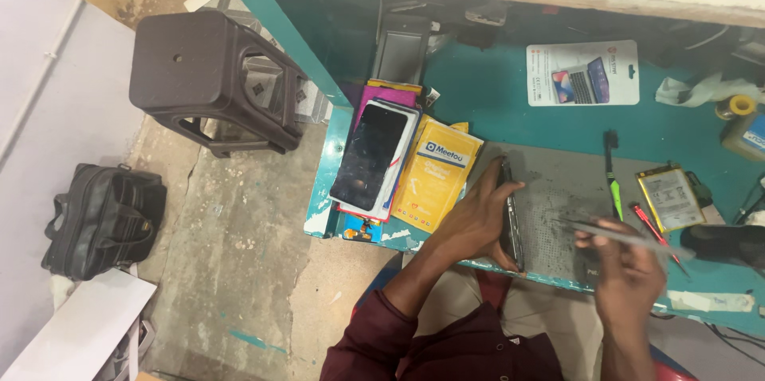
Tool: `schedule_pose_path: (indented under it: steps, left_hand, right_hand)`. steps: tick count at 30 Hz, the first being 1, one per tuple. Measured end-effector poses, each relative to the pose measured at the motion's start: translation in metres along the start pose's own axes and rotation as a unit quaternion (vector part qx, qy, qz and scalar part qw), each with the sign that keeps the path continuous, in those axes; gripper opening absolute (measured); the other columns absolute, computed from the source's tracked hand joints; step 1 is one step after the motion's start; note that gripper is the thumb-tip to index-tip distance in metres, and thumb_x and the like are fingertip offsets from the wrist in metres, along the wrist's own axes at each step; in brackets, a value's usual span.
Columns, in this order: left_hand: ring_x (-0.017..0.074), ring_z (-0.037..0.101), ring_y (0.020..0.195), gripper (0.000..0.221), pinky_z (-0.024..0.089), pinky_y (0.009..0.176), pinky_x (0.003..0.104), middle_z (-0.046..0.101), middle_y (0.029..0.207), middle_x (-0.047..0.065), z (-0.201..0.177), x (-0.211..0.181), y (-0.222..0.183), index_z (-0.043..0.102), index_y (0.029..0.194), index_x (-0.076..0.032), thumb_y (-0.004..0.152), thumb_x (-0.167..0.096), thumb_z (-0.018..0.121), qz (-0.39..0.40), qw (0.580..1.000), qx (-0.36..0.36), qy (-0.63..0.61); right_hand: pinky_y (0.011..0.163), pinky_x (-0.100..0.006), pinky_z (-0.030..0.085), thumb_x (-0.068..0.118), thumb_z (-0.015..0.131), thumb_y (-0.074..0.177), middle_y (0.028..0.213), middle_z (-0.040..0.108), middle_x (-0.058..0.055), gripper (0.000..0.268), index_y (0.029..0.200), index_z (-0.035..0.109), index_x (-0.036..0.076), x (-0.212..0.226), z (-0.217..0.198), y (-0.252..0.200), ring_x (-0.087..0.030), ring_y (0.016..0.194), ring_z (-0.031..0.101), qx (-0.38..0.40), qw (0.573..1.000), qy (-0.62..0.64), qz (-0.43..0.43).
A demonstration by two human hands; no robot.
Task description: The person applies adhesive from a bottle along the edges of a phone frame, then uses a metal tool to spread and smooth the adhesive. The person repeats this process multiple times on different sections of the frame.
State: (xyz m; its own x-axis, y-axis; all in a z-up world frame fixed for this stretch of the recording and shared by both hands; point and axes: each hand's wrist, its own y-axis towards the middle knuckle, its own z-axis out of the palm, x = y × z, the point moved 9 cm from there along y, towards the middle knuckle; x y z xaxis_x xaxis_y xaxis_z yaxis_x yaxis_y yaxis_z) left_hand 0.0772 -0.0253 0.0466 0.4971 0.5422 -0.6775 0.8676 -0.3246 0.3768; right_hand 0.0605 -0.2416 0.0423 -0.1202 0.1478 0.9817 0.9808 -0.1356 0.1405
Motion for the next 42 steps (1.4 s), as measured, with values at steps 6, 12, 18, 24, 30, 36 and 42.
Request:
schedule_pose_path:
  steps: [6,12,18,24,30,36,42]
  left_hand:
    - [0.0588,0.038,0.143,0.134,0.045,0.114,0.052,0.022,0.158,0.042,0.012,0.009,-0.004,0.033,0.147,-0.004,0.036,-0.046,0.096,-0.03,0.999,0.02,0.005]
    - [0.0579,0.029,0.148,0.139,0.045,0.113,0.051,0.015,0.162,0.041,0.026,0.021,-0.003,0.031,0.149,-0.01,0.032,-0.039,0.1,-0.058,0.998,0.04,-0.004]
    - [0.0565,0.02,0.15,0.15,0.037,0.121,0.05,0.008,0.162,0.037,0.048,0.045,-0.006,0.029,0.15,-0.014,0.025,-0.041,0.108,-0.061,0.997,0.026,-0.032]
    - [0.051,0.026,0.154,0.151,0.041,0.128,0.046,0.009,0.166,0.03,0.049,0.049,-0.013,0.028,0.153,-0.014,0.032,-0.04,0.115,-0.079,0.995,0.046,-0.038]
    - [0.0447,0.041,0.146,0.147,0.045,0.123,0.042,0.027,0.158,0.021,0.044,0.033,-0.007,0.028,0.15,-0.011,0.036,-0.039,0.115,-0.055,0.996,0.033,-0.058]
    - [0.0381,0.043,0.142,0.146,0.041,0.121,0.038,0.031,0.154,0.016,0.048,0.035,-0.009,0.025,0.153,-0.012,0.044,-0.04,0.118,-0.047,0.997,0.031,-0.049]
    - [0.0286,0.044,0.142,0.117,0.04,0.121,0.033,0.034,0.157,0.01,0.056,0.052,-0.019,0.03,0.152,-0.016,0.065,-0.017,0.108,-0.09,0.992,0.024,-0.08]
  right_hand:
    - [0.076,-0.031,0.06,-0.002,0.055,0.103,0.113,0.072,-0.019,0.033,0.135,0.062,-0.006,-0.018,0.008,-0.012,-0.022,0.092,0.074,0.051,0.994,-0.044,0.084]
    - [0.07,-0.026,0.057,-0.001,0.061,0.095,0.117,0.071,-0.014,0.043,0.138,0.059,-0.001,-0.006,0.022,-0.01,-0.015,0.089,0.072,0.12,0.987,-0.032,0.098]
    - [0.065,-0.022,0.052,0.007,0.073,0.104,0.101,0.074,-0.011,0.035,0.138,0.067,0.001,-0.011,0.014,-0.004,-0.01,0.076,0.066,0.098,0.99,-0.095,0.047]
    - [0.062,-0.021,0.052,0.007,0.074,0.112,0.096,0.075,-0.011,0.03,0.141,0.069,0.0,-0.024,0.015,-0.001,-0.009,0.072,0.071,0.118,0.99,-0.076,0.021]
    - [0.08,-0.027,0.058,0.001,0.072,0.108,0.114,0.076,-0.019,0.022,0.128,0.069,-0.005,-0.001,0.004,-0.011,-0.019,0.091,0.075,0.116,0.984,-0.109,-0.075]
    - [0.083,-0.032,0.06,0.001,0.074,0.098,0.109,0.075,-0.019,0.027,0.125,0.072,-0.002,-0.011,-0.01,-0.036,-0.027,0.093,0.076,0.149,0.972,-0.148,-0.108]
    - [0.078,-0.031,0.06,0.0,0.075,0.099,0.11,0.076,-0.018,0.031,0.128,0.07,-0.004,-0.029,-0.006,-0.053,-0.024,0.089,0.077,0.16,0.974,-0.111,-0.116]
